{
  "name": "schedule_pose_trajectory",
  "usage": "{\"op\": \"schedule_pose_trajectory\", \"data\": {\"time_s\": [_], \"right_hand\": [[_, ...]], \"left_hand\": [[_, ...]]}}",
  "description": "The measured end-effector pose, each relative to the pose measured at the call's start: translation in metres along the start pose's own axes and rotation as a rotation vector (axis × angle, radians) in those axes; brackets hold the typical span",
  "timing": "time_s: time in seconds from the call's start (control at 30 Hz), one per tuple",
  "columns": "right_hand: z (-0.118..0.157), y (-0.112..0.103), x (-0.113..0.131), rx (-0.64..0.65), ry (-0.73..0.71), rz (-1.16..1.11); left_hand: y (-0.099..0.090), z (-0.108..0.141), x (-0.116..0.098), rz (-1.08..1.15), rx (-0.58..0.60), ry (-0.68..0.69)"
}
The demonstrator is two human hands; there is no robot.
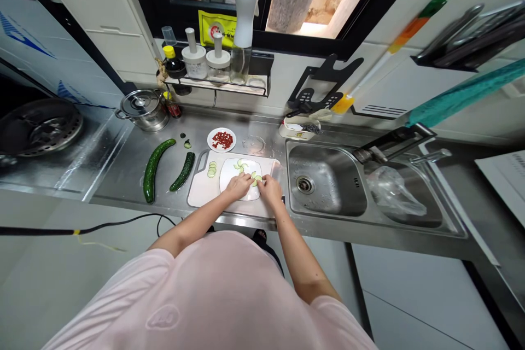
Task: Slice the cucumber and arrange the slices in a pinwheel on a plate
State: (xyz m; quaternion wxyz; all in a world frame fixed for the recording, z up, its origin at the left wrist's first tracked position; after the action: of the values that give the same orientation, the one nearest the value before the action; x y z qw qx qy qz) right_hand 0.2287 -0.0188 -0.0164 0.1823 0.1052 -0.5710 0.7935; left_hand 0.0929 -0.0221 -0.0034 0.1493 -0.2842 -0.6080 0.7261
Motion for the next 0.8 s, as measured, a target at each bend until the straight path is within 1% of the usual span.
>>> {"op": "schedule_pose_trajectory", "data": {"time_s": [0.23, 0.33, 0.47, 0.63, 0.7, 0.8], "right_hand": [[0.000, 0.000, 0.000, -0.021, -0.001, -0.018], [0.001, 0.000, 0.000, -0.040, 0.006, -0.035], [0.008, -0.006, 0.003, -0.137, -0.002, -0.075], [0.024, -0.014, 0.014, -0.267, -0.108, -0.165], [0.030, -0.016, 0.018, -0.290, -0.148, -0.200], [0.037, -0.017, 0.022, -0.299, -0.194, -0.242]], "left_hand": [[-0.002, 0.000, 0.000, 0.049, 0.004, -0.025], [-0.004, 0.003, 0.001, 0.087, -0.018, -0.043], [-0.009, 0.013, 0.004, 0.171, -0.123, -0.080], [-0.019, 0.038, 0.009, 0.293, -0.300, -0.118], [-0.023, 0.050, 0.015, 0.333, -0.368, -0.154], [-0.026, 0.069, 0.032, 0.375, -0.453, -0.250]]}}
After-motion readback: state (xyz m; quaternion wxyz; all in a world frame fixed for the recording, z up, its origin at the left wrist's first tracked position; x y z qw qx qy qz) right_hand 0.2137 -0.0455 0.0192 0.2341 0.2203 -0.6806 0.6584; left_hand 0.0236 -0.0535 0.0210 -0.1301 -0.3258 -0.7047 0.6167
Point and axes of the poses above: each hand's wrist, its own z-axis away from the middle knuckle, its own y-axis out of the palm, x = y × z, the point moved 6 cm from there along -z, towards the middle knuckle, and after that the axes turned 6 degrees about x, right-handed, at the moved point
